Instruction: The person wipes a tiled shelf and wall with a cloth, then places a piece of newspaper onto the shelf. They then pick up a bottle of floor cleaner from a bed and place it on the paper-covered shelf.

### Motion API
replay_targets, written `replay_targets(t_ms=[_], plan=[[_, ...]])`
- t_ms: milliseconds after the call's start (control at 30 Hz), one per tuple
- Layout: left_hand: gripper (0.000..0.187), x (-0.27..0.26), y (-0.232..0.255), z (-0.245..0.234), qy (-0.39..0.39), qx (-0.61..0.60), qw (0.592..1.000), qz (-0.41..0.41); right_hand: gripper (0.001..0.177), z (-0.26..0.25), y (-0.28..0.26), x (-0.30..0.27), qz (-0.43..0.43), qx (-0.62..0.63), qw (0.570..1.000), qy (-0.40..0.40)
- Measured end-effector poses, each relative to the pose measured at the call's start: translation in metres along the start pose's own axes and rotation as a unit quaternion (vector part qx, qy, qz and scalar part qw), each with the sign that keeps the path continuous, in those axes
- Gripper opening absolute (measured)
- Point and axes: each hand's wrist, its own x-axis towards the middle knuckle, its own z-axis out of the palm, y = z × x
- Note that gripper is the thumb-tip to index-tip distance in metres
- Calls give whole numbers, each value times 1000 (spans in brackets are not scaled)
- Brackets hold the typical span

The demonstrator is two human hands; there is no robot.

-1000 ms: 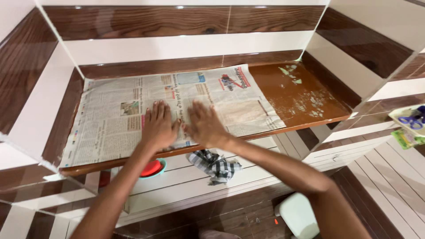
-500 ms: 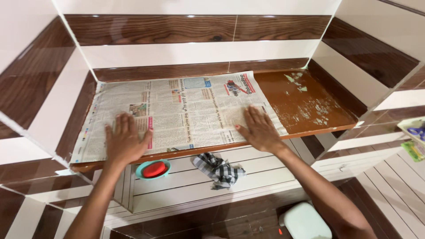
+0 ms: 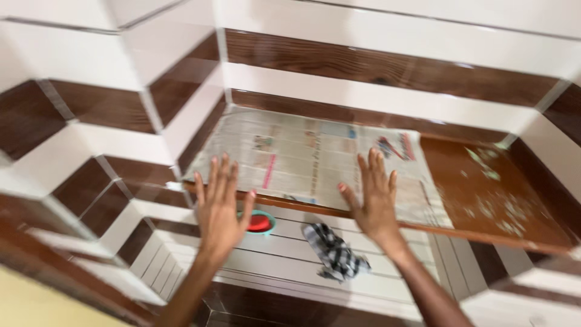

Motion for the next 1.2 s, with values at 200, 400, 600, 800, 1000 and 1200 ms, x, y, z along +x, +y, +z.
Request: replay_targets(t_ms=[200, 400, 600, 800, 1000, 1200], plan=[[74, -70, -1, -72, 27, 66, 990, -125, 79, 59, -136, -7, -138, 130, 982, -1], [80, -137, -61, -147, 78, 188, 944, -262, 73, 111, -273, -27, -263, 217, 940, -28], [88, -190, -154, -224, 147, 237, 889, -362, 71, 155, -426, -37, -371, 275, 884, -72], [91, -240, -260, -316, 186, 316, 836, -408, 71, 214, -568, -34, -403, 321, 855, -66], [90, -299, -318, -397, 208, 392, 777, -447, 71, 267, -651, -49, -413, 358, 833, -84], [86, -344, -332, -457, 196, 439, 725, -493, 70, 301, -739, -65, -421, 402, 803, -127]])
